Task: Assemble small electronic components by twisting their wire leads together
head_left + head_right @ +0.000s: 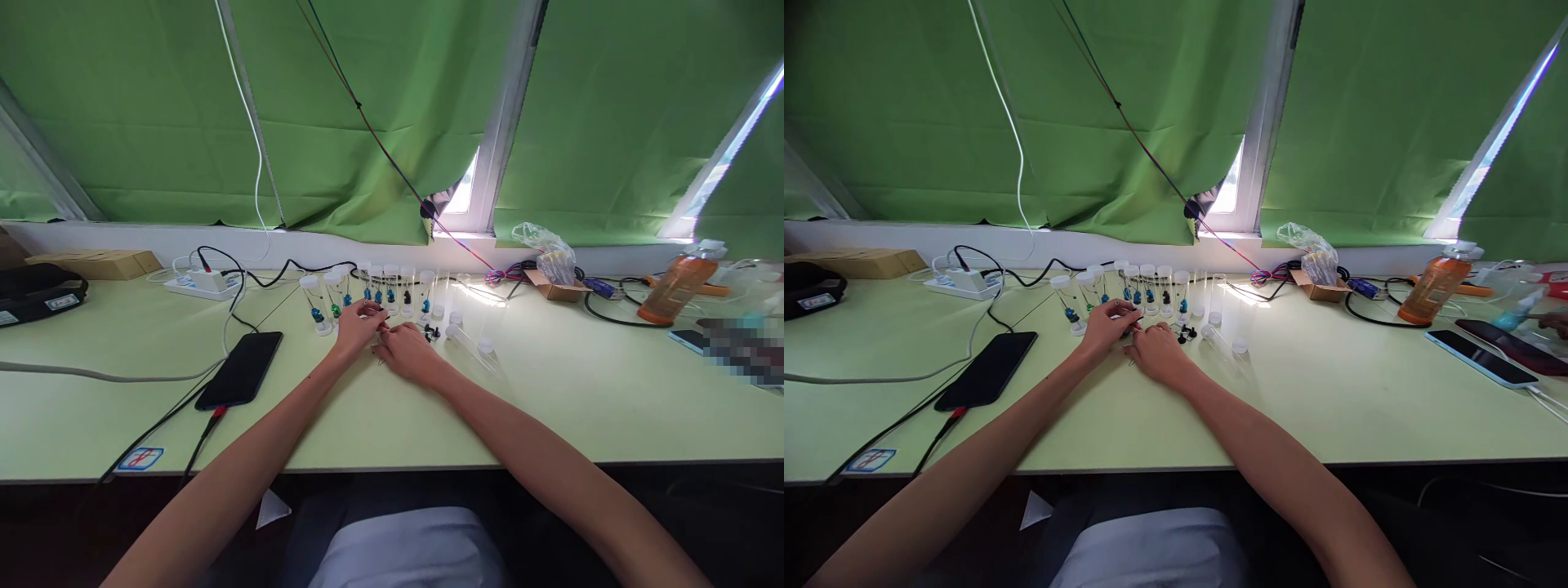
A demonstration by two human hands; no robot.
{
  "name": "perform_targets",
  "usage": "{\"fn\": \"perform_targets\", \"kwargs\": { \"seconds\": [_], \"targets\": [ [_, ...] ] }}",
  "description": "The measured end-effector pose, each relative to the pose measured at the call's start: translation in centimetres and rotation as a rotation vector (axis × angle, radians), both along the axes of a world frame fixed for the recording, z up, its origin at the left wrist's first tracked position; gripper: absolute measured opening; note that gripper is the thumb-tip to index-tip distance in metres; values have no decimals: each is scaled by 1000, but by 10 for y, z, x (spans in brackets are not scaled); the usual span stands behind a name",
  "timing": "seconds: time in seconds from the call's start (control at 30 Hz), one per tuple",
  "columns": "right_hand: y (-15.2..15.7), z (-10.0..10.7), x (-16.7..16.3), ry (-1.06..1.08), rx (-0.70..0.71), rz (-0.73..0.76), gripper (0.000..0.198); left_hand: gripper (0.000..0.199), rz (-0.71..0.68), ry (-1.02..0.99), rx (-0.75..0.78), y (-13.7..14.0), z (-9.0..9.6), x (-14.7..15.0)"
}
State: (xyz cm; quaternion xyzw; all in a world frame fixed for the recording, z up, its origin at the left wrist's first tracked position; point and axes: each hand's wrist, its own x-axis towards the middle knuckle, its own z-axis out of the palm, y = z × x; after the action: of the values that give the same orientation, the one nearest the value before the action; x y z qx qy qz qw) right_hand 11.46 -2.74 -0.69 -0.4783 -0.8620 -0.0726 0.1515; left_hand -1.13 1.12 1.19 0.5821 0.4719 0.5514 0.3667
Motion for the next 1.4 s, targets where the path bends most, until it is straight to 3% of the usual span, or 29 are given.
{"fn": "perform_targets", "kwargs": {
  "seconds": [0.27,0.67,1.0,1.4],
  "targets": [
    [6,-3,1,36,10,-23,28,24,2,-16,13,8,-4,-4],
    [7,-9,0,79,-9,61,33,20,-14,-16,-1,2,-1,0],
    [7,-1,8,-1,-21,-49,32,20,-12,-36,3,3,-1,0],
    [14,-2,10,26,-33,-55,37,25,-30,-71,10,2,0,-1]
  ]
}}
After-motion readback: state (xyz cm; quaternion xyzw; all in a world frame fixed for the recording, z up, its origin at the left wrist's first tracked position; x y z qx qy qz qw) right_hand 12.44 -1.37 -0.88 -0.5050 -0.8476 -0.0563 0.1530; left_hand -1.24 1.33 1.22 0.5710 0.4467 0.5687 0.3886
